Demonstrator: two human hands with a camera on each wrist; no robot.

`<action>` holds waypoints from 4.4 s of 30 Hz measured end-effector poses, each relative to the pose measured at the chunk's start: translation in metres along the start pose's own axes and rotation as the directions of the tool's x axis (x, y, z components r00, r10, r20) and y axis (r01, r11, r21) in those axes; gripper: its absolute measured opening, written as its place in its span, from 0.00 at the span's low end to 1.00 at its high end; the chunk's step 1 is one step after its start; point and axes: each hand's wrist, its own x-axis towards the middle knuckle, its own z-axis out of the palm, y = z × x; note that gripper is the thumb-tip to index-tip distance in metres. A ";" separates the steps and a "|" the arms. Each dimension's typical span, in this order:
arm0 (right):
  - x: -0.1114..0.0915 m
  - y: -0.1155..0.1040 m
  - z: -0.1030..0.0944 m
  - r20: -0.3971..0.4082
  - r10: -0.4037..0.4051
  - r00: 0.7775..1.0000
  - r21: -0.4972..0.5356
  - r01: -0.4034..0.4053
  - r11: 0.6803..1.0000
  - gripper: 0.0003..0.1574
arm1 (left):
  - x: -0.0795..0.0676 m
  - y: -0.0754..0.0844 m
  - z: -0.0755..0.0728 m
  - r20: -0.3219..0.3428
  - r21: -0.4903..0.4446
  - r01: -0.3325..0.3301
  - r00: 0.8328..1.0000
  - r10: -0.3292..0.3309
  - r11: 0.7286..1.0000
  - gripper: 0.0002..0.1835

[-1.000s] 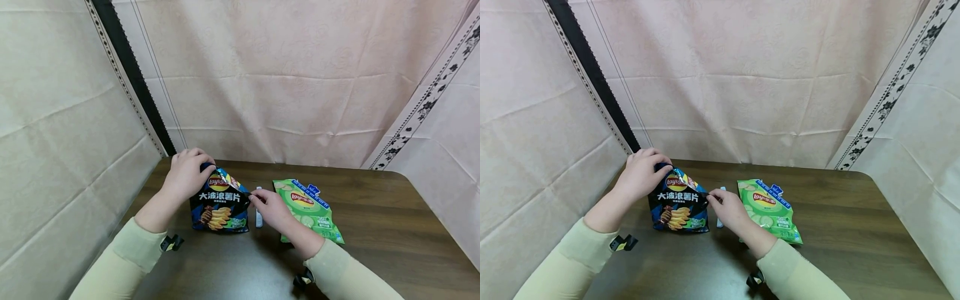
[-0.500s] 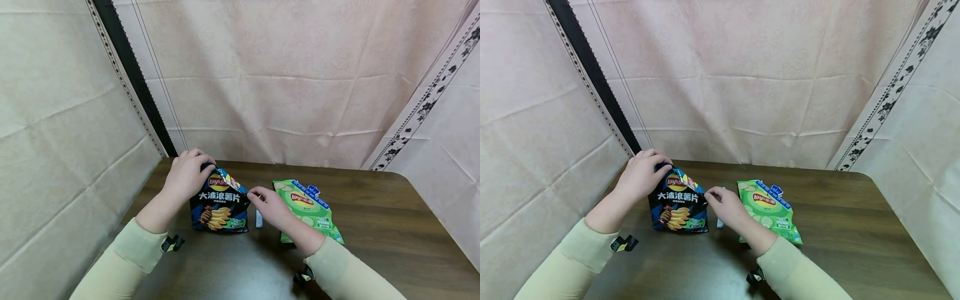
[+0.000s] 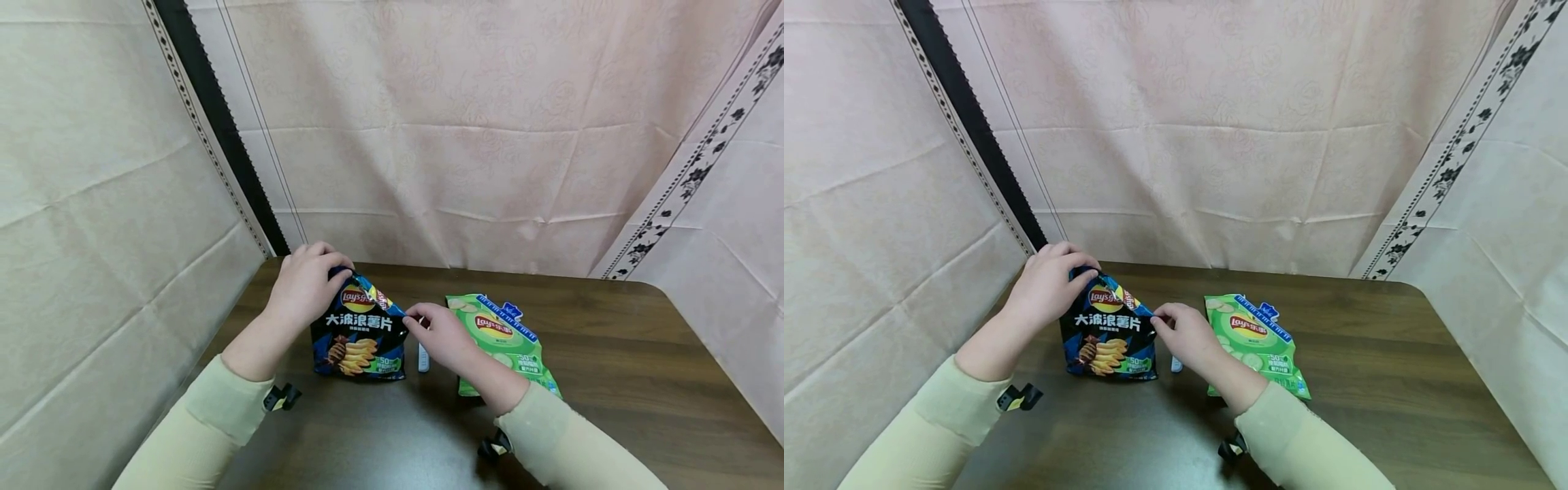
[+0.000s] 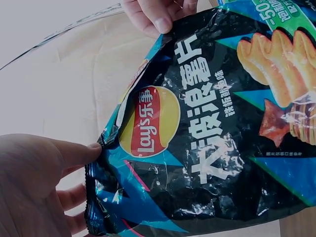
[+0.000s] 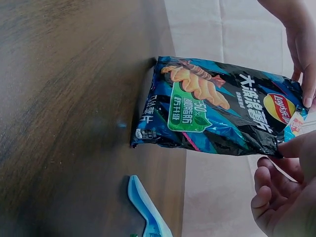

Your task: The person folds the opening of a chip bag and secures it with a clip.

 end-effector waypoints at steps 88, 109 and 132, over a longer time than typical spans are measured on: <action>0.099 0.045 0.002 0.326 0.531 0.782 -0.696 -0.181 0.695 0.14 | -0.002 0.004 -0.001 0.004 0.027 -0.065 0.998 0.065 0.998 0.08; 0.090 0.040 0.001 0.343 0.528 0.777 -0.609 -0.244 0.754 0.11 | -0.006 0.003 -0.001 -0.005 0.028 -0.063 0.998 0.064 0.998 0.08; 0.082 0.033 -0.007 0.363 0.480 0.799 -0.464 -0.291 0.836 0.20 | -0.007 0.002 -0.002 -0.013 0.031 -0.051 0.999 0.052 0.998 0.09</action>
